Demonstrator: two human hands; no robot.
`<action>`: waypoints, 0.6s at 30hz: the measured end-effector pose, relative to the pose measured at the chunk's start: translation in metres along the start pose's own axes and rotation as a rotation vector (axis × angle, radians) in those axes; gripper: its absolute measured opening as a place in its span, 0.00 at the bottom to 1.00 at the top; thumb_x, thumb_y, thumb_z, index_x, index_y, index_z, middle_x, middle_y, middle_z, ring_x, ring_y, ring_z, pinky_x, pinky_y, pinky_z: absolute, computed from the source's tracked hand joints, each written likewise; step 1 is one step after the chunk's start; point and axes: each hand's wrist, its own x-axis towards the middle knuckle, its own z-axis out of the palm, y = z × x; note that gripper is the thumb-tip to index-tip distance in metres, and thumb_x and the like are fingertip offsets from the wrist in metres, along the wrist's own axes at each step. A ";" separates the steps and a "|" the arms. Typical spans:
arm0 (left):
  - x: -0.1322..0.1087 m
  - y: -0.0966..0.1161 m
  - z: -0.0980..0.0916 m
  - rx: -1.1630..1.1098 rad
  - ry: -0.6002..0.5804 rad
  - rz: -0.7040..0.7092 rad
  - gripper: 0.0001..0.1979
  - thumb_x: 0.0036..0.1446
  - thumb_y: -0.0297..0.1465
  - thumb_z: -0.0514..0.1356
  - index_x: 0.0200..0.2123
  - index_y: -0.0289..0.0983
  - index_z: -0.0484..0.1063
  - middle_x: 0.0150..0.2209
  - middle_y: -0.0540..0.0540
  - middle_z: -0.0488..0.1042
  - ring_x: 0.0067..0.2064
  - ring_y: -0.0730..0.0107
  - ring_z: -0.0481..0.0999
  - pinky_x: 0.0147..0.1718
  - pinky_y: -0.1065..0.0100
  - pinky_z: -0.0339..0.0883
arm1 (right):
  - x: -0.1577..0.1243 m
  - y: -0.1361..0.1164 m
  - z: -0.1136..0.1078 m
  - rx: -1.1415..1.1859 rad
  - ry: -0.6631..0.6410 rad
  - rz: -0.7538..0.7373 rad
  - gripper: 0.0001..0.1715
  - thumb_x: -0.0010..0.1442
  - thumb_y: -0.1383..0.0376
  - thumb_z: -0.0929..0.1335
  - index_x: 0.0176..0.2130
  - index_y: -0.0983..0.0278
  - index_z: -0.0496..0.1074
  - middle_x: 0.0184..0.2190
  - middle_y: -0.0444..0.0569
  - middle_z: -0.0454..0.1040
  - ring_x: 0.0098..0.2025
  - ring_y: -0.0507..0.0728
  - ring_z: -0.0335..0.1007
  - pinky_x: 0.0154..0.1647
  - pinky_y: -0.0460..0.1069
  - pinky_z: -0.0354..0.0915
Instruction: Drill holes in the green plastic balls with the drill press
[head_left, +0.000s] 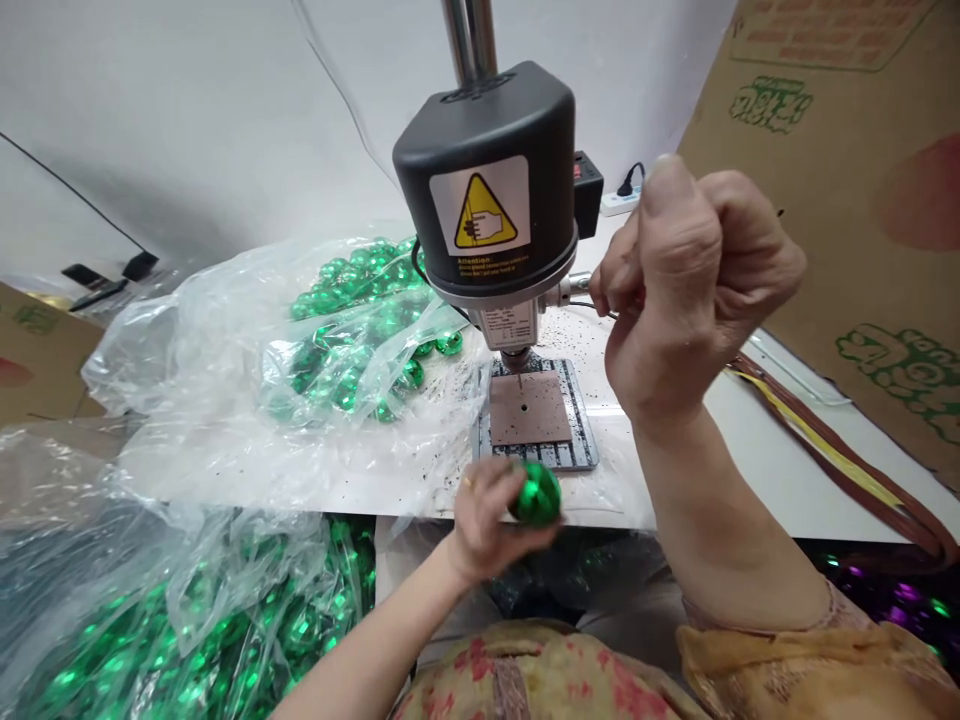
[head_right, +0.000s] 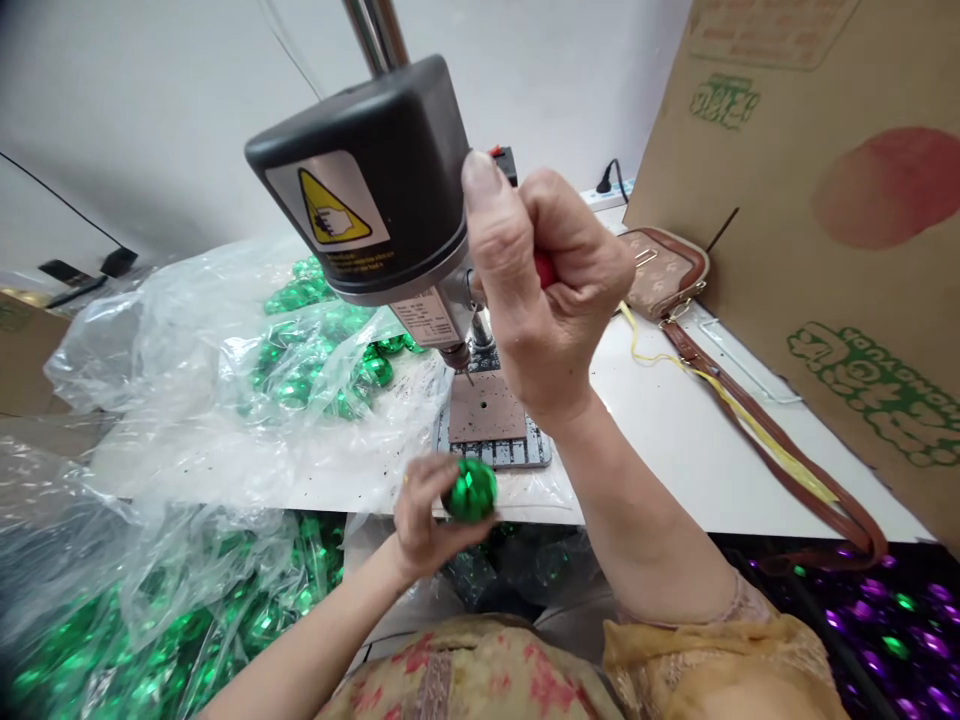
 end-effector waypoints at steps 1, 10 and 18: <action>-0.014 0.007 -0.005 -0.024 -0.069 0.130 0.29 0.58 0.46 0.64 0.57 0.39 0.64 0.44 0.40 0.76 0.41 0.62 0.77 0.37 0.63 0.72 | -0.001 0.000 0.000 0.003 -0.001 0.006 0.29 0.62 0.61 0.69 0.19 0.60 0.49 0.14 0.37 0.51 0.16 0.47 0.49 0.18 0.49 0.48; -0.059 0.009 -0.017 0.031 -0.375 0.355 0.23 0.65 0.47 0.57 0.54 0.38 0.68 0.44 0.39 0.78 0.35 0.68 0.77 0.33 0.69 0.71 | -0.003 -0.002 0.001 0.006 0.036 0.020 0.27 0.62 0.62 0.69 0.18 0.60 0.54 0.14 0.37 0.53 0.16 0.47 0.50 0.19 0.49 0.48; 0.073 -0.101 -0.001 0.315 -0.245 -0.427 0.12 0.64 0.26 0.55 0.49 0.37 0.71 0.45 0.38 0.75 0.47 0.57 0.77 0.44 0.61 0.72 | -0.005 -0.003 0.001 0.001 0.066 0.008 0.25 0.61 0.64 0.69 0.18 0.60 0.56 0.14 0.38 0.53 0.15 0.48 0.50 0.18 0.51 0.46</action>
